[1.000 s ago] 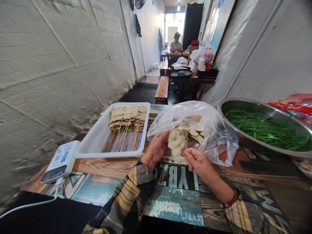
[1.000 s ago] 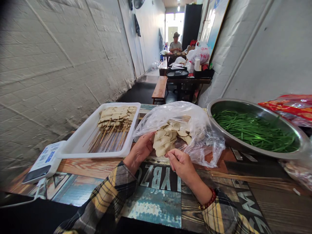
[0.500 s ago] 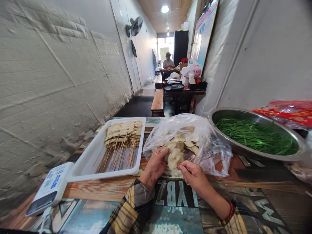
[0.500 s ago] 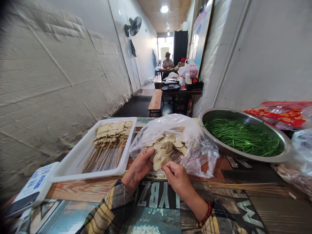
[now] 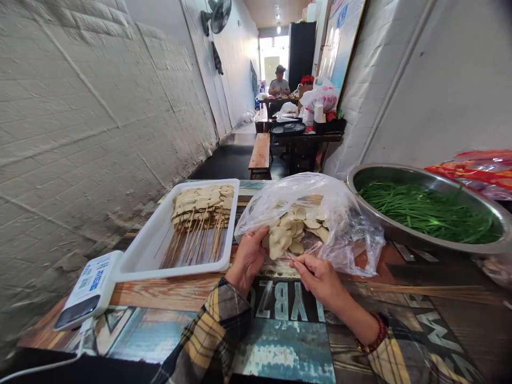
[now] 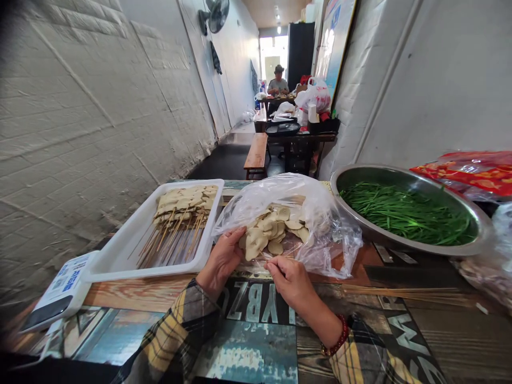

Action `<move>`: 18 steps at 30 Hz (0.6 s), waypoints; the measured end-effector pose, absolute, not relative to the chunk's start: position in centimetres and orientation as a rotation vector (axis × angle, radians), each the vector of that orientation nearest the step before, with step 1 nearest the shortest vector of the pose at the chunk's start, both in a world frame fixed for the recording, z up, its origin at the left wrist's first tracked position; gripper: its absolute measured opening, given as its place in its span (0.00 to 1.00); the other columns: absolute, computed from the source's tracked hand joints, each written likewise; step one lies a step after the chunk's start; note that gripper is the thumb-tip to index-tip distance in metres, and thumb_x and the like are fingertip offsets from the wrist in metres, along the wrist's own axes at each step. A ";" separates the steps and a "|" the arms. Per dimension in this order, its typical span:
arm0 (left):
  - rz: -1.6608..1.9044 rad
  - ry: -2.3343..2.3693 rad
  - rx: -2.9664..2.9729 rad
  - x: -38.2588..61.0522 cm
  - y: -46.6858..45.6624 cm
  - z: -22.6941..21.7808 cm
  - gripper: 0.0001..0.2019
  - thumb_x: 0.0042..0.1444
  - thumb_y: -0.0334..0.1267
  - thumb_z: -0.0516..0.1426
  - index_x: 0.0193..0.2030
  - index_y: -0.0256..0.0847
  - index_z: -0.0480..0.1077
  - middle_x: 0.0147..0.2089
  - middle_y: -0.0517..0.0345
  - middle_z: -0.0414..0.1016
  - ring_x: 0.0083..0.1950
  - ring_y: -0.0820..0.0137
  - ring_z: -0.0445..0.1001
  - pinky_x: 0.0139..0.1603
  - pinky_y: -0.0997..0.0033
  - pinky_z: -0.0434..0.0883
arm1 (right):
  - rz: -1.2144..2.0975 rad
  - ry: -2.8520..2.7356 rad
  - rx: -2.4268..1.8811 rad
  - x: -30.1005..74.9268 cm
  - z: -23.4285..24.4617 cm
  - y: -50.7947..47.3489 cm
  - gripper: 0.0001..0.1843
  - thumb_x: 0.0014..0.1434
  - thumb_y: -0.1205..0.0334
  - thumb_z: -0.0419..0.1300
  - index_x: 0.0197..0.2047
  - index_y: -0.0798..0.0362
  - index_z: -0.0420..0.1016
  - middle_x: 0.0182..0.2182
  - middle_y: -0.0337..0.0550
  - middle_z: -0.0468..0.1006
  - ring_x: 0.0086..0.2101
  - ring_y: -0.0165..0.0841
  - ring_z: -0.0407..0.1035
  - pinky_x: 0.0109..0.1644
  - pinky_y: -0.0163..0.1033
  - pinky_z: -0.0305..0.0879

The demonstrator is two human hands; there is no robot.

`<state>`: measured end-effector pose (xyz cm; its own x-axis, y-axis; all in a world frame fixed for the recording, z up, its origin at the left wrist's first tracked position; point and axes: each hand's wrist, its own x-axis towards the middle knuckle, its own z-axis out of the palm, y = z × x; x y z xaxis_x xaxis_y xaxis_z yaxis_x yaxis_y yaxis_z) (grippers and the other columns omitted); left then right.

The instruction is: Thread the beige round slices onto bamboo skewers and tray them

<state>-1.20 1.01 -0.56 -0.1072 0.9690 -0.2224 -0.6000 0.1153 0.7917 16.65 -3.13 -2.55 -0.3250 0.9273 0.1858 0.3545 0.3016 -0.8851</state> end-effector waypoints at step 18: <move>1.342 0.935 0.558 -0.3 0.5 -0.9 0.17 0.38 0.39 0.70 0.35 0.35 0.76 0.30 0.55 0.78 0.30 0.69 0.76 0.31 0.72 0.71 | 0.865 -1.852 -1.223 16.7 -2.9 -3.7 0.13 0.63 0.60 0.53 0.31 0.52 0.74 0.24 0.40 0.77 0.27 0.33 0.70 0.31 0.35 0.59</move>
